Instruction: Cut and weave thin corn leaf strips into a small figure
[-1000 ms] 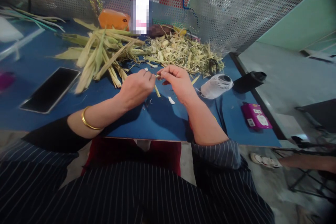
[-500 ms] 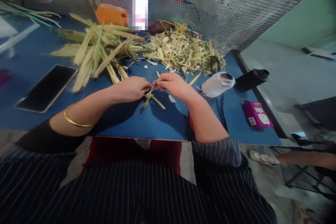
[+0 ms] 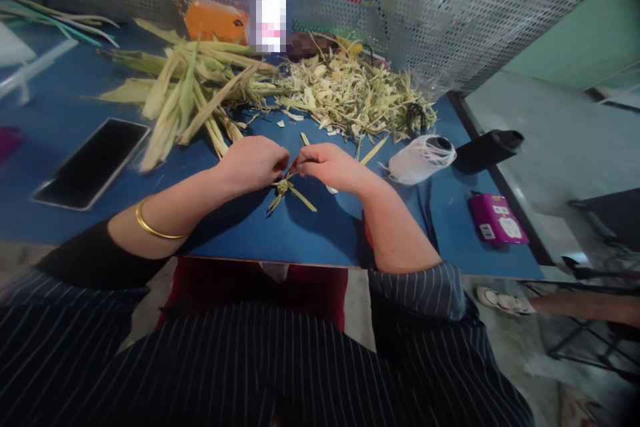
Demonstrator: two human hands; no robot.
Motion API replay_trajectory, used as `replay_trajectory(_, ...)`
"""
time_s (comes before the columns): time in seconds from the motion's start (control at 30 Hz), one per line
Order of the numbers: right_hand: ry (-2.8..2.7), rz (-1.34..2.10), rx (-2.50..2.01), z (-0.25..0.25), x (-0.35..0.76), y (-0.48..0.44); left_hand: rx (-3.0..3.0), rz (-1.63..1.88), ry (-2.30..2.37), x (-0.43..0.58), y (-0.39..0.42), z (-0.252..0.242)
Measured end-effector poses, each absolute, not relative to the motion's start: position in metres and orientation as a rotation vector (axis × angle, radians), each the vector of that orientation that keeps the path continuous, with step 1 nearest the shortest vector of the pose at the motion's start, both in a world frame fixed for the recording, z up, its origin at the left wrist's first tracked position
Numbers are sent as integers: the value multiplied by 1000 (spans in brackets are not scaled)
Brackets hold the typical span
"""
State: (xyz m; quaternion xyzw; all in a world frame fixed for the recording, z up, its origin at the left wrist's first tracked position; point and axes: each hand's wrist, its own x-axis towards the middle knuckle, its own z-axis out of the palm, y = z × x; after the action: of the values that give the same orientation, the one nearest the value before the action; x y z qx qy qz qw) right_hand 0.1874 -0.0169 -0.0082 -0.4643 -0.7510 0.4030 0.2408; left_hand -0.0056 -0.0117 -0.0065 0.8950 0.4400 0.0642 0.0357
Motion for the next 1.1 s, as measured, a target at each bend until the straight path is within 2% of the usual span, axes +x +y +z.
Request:
replay_trajectory(0.13, -2128, 1136, -1264, -5, 189, -19, 2753, 68, 1362, -16, -5, 1)
replay_trajectory(0.27, -2132, 1135, -1280, -5, 189, -19, 2642, 138, 1273, -25, 3, 6)
replay_trajectory(0.53, -2283, 1019, -1393, 3, 187, -20, 1745, 293, 1060, -11, -3, 3)
replay_trajectory(0.83, -2195, 1151, -1357, -3, 192, -17, 1148, 368, 1022, -4, -6, -7)
replay_trajectory(0.97, -2099, 1228, -1338, -2, 191, -17, 1104, 414, 1051, -2, -6, -10)
replay_trajectory(1.1, -1975, 1304, -1356, -3, 187, -19, 1297, 430, 1098, 2, -10, -12)
